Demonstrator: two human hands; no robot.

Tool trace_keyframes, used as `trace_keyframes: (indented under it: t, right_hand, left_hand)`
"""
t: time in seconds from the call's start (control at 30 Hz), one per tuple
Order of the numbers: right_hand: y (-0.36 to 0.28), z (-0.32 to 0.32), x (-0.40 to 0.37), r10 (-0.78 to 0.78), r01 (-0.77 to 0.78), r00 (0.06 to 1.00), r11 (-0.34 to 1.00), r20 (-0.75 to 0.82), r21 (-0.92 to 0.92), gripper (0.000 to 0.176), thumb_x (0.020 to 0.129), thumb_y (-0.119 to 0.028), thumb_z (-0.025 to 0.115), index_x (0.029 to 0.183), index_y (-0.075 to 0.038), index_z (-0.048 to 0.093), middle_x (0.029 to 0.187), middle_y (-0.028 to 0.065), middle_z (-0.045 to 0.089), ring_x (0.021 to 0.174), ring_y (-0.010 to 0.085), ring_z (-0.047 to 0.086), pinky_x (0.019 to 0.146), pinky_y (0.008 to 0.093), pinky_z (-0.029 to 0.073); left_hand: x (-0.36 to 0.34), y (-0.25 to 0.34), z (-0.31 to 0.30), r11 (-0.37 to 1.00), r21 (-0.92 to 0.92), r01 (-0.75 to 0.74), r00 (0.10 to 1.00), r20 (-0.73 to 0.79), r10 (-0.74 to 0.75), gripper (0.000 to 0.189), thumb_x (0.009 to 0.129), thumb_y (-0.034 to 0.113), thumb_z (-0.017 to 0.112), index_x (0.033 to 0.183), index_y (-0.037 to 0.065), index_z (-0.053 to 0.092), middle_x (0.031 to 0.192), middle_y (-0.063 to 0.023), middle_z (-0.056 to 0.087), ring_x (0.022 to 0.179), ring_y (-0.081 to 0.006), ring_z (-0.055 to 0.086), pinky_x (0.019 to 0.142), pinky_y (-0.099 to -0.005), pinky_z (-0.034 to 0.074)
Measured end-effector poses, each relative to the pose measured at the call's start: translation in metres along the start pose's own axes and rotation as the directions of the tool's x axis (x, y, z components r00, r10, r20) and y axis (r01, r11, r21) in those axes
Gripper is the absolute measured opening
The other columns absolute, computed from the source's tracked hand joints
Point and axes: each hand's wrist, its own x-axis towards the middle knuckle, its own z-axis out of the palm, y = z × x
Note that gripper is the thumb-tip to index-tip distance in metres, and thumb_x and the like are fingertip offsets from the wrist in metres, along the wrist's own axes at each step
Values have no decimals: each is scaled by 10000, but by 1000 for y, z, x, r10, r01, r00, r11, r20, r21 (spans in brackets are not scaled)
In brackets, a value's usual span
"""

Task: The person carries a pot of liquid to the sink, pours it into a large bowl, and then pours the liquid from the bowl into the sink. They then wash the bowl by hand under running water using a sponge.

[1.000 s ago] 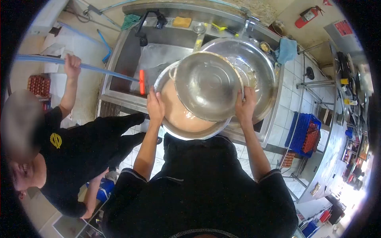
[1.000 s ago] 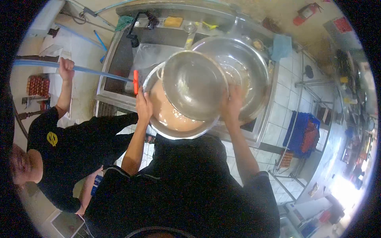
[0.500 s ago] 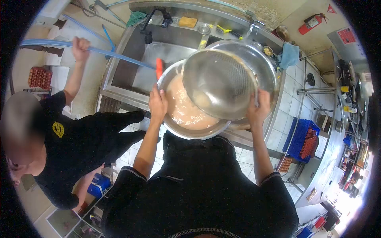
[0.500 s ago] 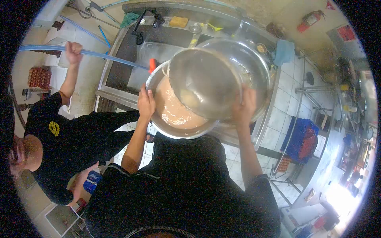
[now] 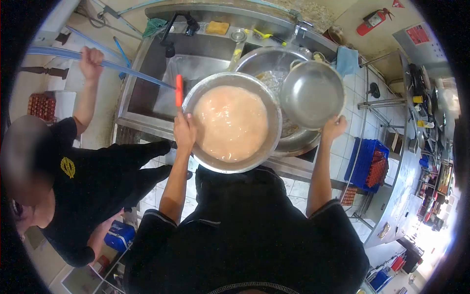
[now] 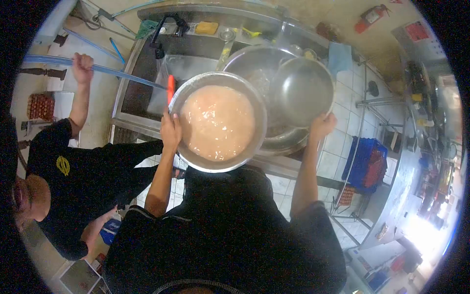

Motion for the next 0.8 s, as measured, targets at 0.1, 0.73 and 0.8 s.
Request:
trace_keyframes:
  t: [0.1, 0.73, 0.8]
  right_hand:
    - [30, 31, -2, 192, -174, 942, 981, 275, -87, 323, 884, -282, 709, 988, 8, 612, 935, 188, 615, 881, 339, 587, 771, 428, 480]
    - [-100, 0, -180, 78, -310, 809, 899, 583, 310, 336, 977, -295, 642, 918, 33, 597, 732, 33, 504, 687, 130, 428, 624, 303, 392]
    - [-101, -3, -172, 91, -353, 757, 891, 648, 287, 337, 977, -285, 645, 873, 31, 590, 701, 28, 493, 672, 120, 425, 617, 301, 394]
  left_hand:
    - [1, 5, -5, 998, -38, 46, 997, 63, -44, 515, 1012, 261, 478, 1439, -15, 394, 1232, -342, 577, 1126, -493, 574, 963, -528, 439]
    - [1, -6, 6, 990, -103, 98, 985, -131, -112, 351, 1012, 279, 512, 1201, -14, 548, 1013, -310, 664, 963, -456, 657, 826, -493, 497]
    - [4, -11, 7, 987, -137, 88, 988, -114, -104, 348, 1011, 281, 509, 1191, -15, 545, 991, -312, 667, 945, -473, 655, 810, -509, 494]
